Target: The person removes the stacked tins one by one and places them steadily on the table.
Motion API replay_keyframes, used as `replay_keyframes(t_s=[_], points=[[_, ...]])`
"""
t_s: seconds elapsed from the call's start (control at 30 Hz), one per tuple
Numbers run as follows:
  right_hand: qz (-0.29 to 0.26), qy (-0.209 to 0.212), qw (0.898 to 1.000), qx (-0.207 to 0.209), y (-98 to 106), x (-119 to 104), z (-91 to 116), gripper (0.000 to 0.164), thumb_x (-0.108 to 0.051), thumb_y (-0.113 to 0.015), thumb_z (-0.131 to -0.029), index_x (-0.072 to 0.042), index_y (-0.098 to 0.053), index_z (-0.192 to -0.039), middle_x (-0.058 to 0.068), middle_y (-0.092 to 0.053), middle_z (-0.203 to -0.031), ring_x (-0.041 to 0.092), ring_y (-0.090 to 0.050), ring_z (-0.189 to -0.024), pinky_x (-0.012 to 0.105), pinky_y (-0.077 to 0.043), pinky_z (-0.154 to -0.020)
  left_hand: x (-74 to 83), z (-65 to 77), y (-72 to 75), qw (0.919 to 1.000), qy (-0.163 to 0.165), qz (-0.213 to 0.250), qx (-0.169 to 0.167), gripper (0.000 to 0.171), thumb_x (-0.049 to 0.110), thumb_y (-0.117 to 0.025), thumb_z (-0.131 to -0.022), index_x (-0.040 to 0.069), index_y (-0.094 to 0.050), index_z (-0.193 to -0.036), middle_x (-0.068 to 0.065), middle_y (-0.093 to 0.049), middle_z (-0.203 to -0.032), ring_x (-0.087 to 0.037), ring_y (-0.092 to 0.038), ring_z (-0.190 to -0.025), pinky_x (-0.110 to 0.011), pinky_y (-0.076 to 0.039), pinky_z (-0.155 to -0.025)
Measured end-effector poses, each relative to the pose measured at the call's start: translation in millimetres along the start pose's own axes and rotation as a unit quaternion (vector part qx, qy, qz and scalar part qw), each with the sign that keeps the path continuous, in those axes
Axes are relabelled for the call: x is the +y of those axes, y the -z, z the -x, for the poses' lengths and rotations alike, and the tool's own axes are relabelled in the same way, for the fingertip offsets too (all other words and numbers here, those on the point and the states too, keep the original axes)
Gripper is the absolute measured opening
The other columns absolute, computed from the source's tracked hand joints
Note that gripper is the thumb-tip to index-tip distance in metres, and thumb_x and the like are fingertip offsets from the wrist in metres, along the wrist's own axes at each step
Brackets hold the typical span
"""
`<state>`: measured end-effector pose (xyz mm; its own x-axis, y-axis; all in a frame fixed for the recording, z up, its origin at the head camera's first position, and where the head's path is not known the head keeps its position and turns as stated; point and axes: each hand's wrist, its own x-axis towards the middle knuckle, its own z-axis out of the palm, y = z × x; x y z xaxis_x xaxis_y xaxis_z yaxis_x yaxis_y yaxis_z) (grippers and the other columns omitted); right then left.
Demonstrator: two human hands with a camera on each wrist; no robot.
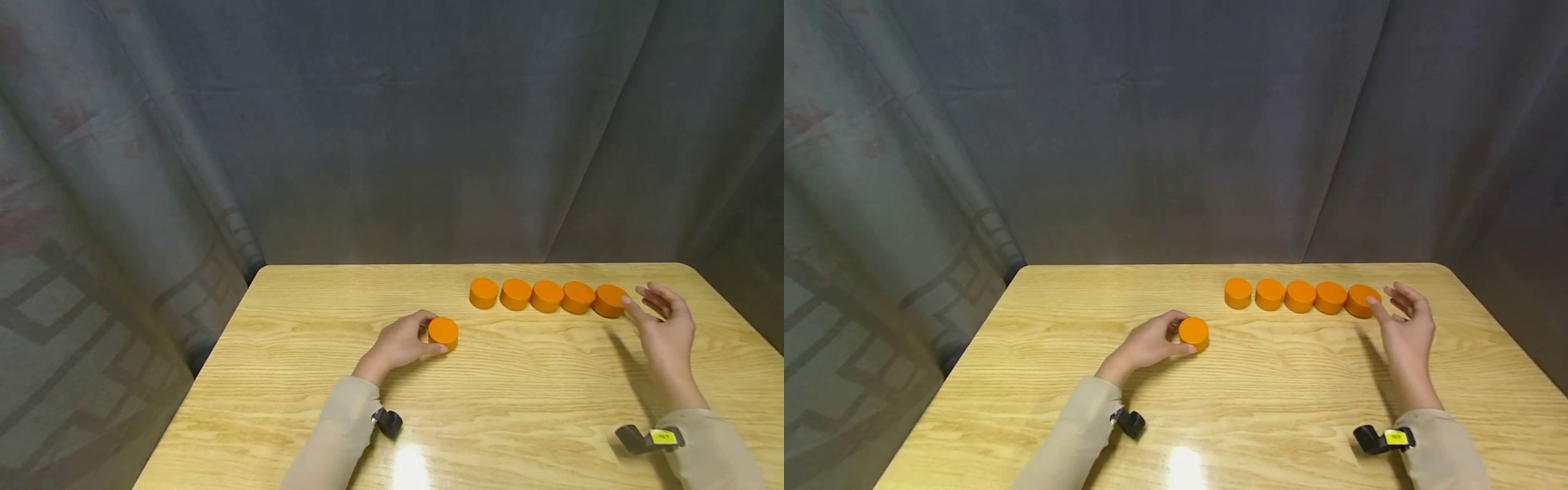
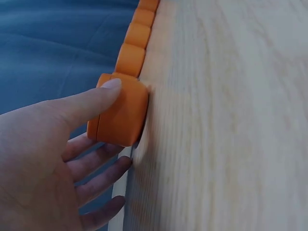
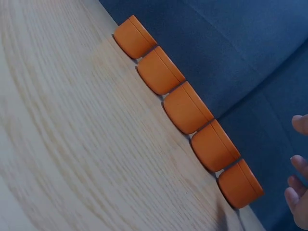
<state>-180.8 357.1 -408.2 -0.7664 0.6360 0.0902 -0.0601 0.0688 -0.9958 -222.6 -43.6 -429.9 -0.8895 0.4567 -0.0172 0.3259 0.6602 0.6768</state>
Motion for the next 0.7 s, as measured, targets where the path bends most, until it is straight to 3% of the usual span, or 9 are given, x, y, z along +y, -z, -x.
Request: replay_keyframes(t_s=[0.3, 0.5, 0.7], points=[[-0.024, 0.008, 0.999, -0.024, -3.0, -1.8, 3.9, 0.039, -0.006, -0.073, -0.089, -0.024, -0.058, -0.121, -0.019, -0.062, -0.1, -0.001, -0.051, -0.101, 0.003, -0.044, -0.07, 5.6, -6.6, -2.6, 0.9986, -0.003, -0.052, 0.004, 0.058, 0.045, -0.078, -0.084, 0.022, -0.059, -0.134, 0.005, -0.066, -0.12, -0.013, -0.061, -0.104, -0.039, -0.048, -0.09], [-0.026, 0.014, 0.999, -0.03, -7.9, -5.5, 6.0, 0.036, -0.006, -0.072, -0.09, -0.028, -0.058, -0.115, -0.019, -0.063, -0.101, 0.0, -0.051, -0.102, 0.003, -0.044, -0.072, 9.1, -14.2, 1.4, 0.9979, -0.001, -0.061, 0.02, 0.059, 0.046, -0.078, -0.083, 0.022, -0.059, -0.134, 0.006, -0.065, -0.119, -0.01, -0.061, -0.097, -0.034, -0.048, -0.082], [-0.045, 0.018, 0.998, -0.035, -8.7, -5.1, 9.3, 0.036, -0.004, -0.072, -0.089, -0.024, -0.059, -0.116, -0.016, -0.063, -0.103, 0.0, -0.053, -0.102, 0.003, -0.043, -0.074, 11.5, -26.5, 2.1, 0.9961, -0.016, -0.076, 0.043, 0.061, 0.047, -0.077, -0.084, 0.02, -0.058, -0.136, 0.002, -0.066, -0.12, -0.014, -0.062, -0.104, -0.036, -0.05, -0.086]])
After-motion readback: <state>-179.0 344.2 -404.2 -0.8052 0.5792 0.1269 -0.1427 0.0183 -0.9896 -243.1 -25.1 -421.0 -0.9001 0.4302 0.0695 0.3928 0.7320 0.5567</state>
